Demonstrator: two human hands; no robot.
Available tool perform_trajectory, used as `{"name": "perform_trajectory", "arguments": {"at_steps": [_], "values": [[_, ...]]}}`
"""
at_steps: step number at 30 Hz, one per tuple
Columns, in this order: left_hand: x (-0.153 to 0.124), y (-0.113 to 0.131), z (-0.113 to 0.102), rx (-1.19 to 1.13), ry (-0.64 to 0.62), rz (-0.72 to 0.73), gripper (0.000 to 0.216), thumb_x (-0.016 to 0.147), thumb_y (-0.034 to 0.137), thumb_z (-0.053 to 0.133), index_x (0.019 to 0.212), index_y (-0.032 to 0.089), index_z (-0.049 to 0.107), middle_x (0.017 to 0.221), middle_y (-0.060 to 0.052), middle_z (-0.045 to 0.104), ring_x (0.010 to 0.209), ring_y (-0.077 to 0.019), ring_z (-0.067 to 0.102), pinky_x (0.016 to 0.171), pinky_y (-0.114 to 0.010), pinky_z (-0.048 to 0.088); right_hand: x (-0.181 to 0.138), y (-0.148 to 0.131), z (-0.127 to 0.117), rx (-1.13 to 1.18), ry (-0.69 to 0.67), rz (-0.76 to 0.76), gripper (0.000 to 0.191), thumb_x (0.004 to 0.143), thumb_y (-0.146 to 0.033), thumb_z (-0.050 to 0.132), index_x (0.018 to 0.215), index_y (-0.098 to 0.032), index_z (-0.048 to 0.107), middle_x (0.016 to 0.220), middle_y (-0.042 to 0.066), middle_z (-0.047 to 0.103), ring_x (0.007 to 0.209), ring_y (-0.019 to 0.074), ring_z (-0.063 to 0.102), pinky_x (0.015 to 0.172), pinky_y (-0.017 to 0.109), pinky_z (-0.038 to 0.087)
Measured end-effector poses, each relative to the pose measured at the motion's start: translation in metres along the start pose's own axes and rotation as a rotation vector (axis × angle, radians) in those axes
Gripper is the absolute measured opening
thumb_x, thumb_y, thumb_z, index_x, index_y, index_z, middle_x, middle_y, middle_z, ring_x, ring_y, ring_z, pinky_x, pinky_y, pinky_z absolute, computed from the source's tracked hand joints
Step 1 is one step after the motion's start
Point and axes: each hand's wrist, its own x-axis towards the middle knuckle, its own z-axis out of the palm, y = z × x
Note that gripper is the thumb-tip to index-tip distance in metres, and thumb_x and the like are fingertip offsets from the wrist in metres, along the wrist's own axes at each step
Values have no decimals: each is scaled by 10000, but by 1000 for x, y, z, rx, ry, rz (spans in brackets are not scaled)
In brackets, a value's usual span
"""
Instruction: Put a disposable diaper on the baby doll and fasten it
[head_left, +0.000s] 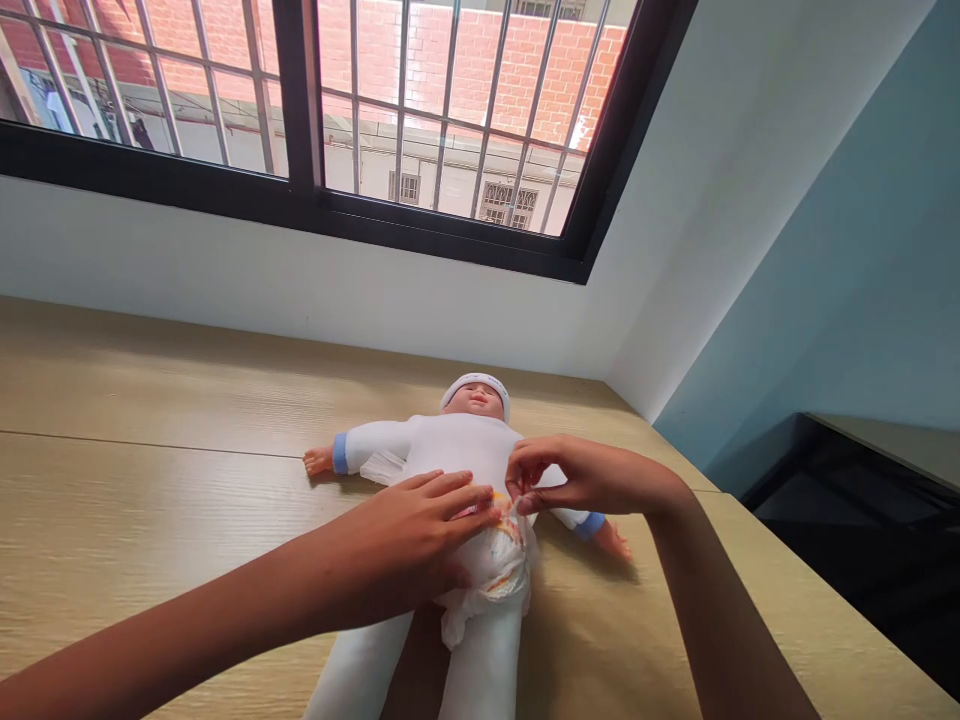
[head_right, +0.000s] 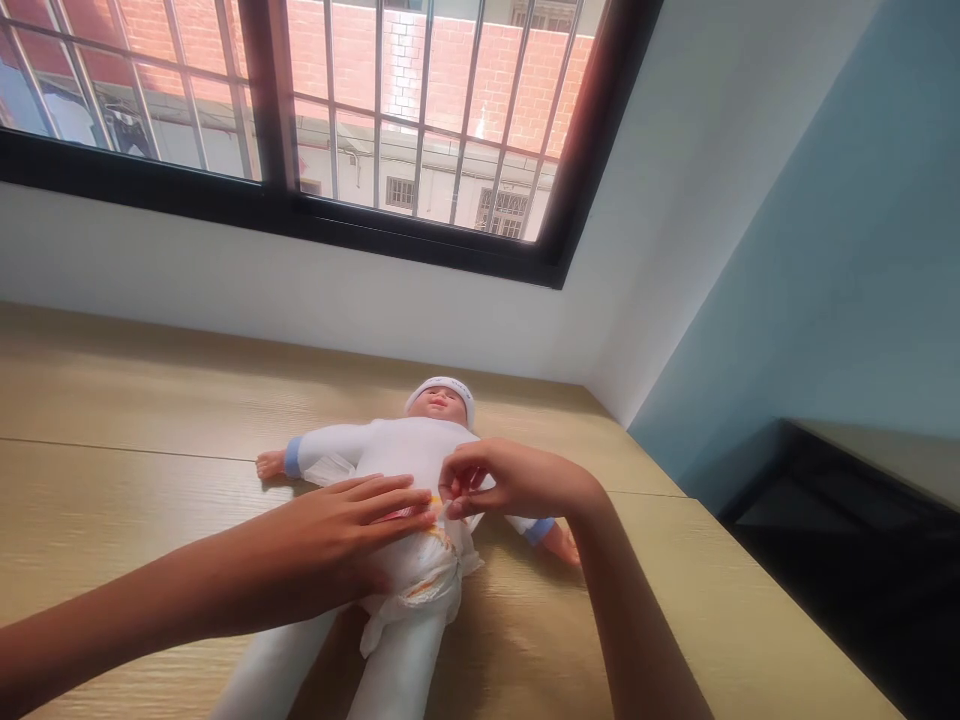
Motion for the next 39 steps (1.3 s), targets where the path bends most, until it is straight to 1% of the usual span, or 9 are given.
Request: {"name": "perform_trajectory", "arguments": {"at_steps": [5, 11, 18, 21, 25, 28, 31, 36, 39], "values": [[-1, -4, 1, -62, 6, -4, 497, 913, 252, 557, 1387, 183, 423, 1408, -67, 518, 1321, -237, 439, 1134, -381, 318, 18, 2, 15, -72, 67, -42, 48, 869, -215, 583, 835, -190, 606, 872, 1, 586, 779, 127, 524, 690, 231, 410], [0, -4, -18, -159, -30, -54, 422, 889, 179, 577, 1302, 254, 537, 1410, -23, 519, 1326, -249, 436, 1106, -367, 355, 21, 2, 19, -67, 60, 30, 40, 873, -208, 562, 859, -188, 593, 891, 9, 599, 776, 136, 520, 652, 239, 406], [-5, -9, -22, -49, 34, -119, 285, 963, 325, 488, 1221, 274, 597, 1288, -53, 596, 1162, -250, 567, 958, -375, 445, 23, 1, 23, -15, 64, 108, 93, 850, -277, 604, 863, -188, 583, 907, 12, 616, 813, 154, 528, 688, 268, 412], [-4, -7, -14, 44, 43, -77, 280, 984, 278, 436, 1208, 231, 597, 1194, -72, 629, 1075, -225, 583, 908, -341, 445, 25, 7, 24, 31, 58, 116, 152, 834, -332, 631, 865, -196, 570, 851, -9, 596, 767, 141, 519, 650, 252, 403], [1, -4, -6, 243, -8, 27, 239, 955, 140, 424, 1027, 200, 644, 1119, -71, 632, 1001, -232, 551, 825, -360, 435, 27, 11, 24, 38, 52, 81, 206, 842, -386, 625, 899, -198, 562, 823, -16, 571, 737, 133, 507, 629, 246, 397], [2, -4, -4, 287, -16, 50, 228, 933, 99, 428, 916, 194, 634, 1079, -44, 625, 957, -228, 536, 790, -373, 431, 25, 8, 23, 3, 65, 87, 131, 880, -324, 557, 932, -204, 565, 821, -16, 585, 752, 138, 523, 658, 257, 408], [3, -4, -5, 240, -17, 38, 229, 952, 141, 425, 860, 200, 625, 1010, -35, 619, 930, -217, 537, 780, -364, 433, 20, 2, 19, -39, 100, 136, 103, 890, -246, 493, 958, -214, 564, 817, -15, 609, 777, 149, 548, 692, 272, 425], [4, -1, -13, 114, 36, -4, 216, 976, 233, 437, 964, 196, 650, 953, -64, 608, 893, -199, 566, 758, -317, 448, 1, -6, 7, -123, 184, 213, 206, 895, -356, 526, 1037, -221, 591, 964, 32, 634, 906, 198, 582, 759, 305, 459], [3, -2, -22, 58, 79, -130, 261, 988, 271, 403, 1089, 215, 637, 1049, -75, 622, 928, -213, 593, 777, -318, 468, -13, -6, -3, -144, 226, 268, 253, 882, -403, 547, 1060, -231, 600, 983, 34, 640, 948, 207, 588, 781, 302, 466]]}}
